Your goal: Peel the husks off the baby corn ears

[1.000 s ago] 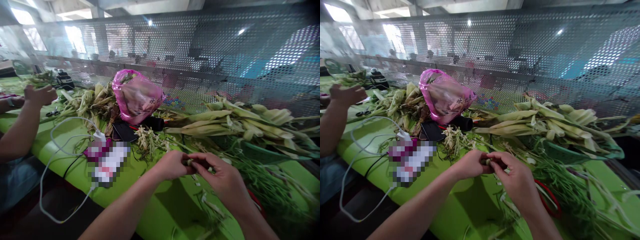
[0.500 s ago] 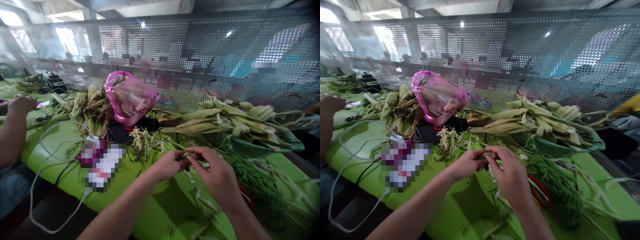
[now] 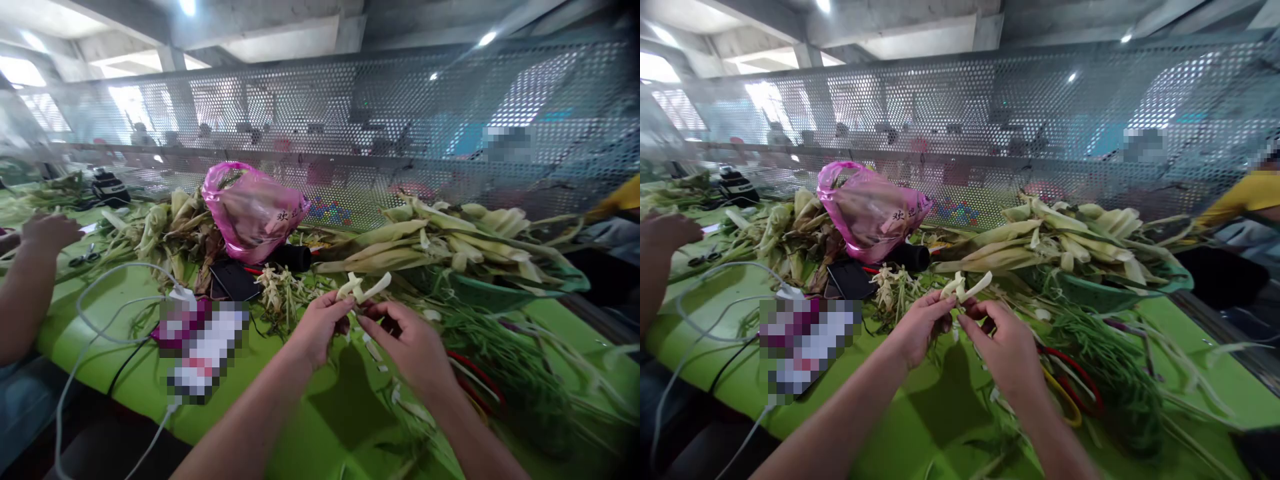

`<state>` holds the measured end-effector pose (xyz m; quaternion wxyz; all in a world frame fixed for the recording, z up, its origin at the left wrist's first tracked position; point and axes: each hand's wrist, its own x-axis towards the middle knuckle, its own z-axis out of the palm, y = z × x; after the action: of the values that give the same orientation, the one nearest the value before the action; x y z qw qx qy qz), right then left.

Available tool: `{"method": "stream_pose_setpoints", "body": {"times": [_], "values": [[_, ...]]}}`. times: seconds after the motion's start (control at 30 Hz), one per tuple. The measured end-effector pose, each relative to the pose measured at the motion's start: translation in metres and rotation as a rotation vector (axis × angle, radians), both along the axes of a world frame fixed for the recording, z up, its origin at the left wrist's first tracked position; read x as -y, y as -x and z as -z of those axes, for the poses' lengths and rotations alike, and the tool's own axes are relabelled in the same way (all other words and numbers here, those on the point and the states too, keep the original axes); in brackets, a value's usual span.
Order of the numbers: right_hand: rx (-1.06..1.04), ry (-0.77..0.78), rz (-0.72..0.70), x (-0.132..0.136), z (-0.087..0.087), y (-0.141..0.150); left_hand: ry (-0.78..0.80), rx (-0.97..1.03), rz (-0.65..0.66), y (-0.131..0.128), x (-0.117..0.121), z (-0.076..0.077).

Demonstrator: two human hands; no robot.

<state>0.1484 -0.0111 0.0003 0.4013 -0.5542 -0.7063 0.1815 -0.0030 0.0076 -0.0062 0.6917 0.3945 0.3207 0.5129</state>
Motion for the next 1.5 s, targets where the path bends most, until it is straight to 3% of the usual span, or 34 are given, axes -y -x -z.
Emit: {"method": "stream_pose_setpoints", "body": {"times": [0.17,0.37,0.67,0.9,1.23,1.33,1.5], "values": [[-0.03,0.02,-0.012,-0.001,0.003,0.003,-0.062,0.007,0.042,-0.002,-0.001,0.003],[-0.132,0.049,-0.032,0.002,-0.004,0.004,-0.016,0.014,-0.001,-0.003,-0.001,0.003],[-0.168,0.111,-0.012,0.003,-0.008,-0.001,-0.105,-0.067,-0.01,-0.001,0.001,-0.001],[-0.568,0.197,-0.039,-0.001,-0.013,-0.004,-0.073,-0.146,-0.012,-0.002,0.002,-0.004],[-0.707,0.131,0.048,-0.006,0.003,-0.017,-0.135,-0.135,0.146,-0.002,0.006,-0.007],[-0.684,0.115,0.063,-0.005,-0.002,-0.015,-0.168,-0.174,0.131,-0.003,0.005,-0.007],[-0.572,-0.068,0.185,-0.005,-0.015,-0.019,-0.355,-0.408,0.057,-0.003,0.001,-0.001]]}}
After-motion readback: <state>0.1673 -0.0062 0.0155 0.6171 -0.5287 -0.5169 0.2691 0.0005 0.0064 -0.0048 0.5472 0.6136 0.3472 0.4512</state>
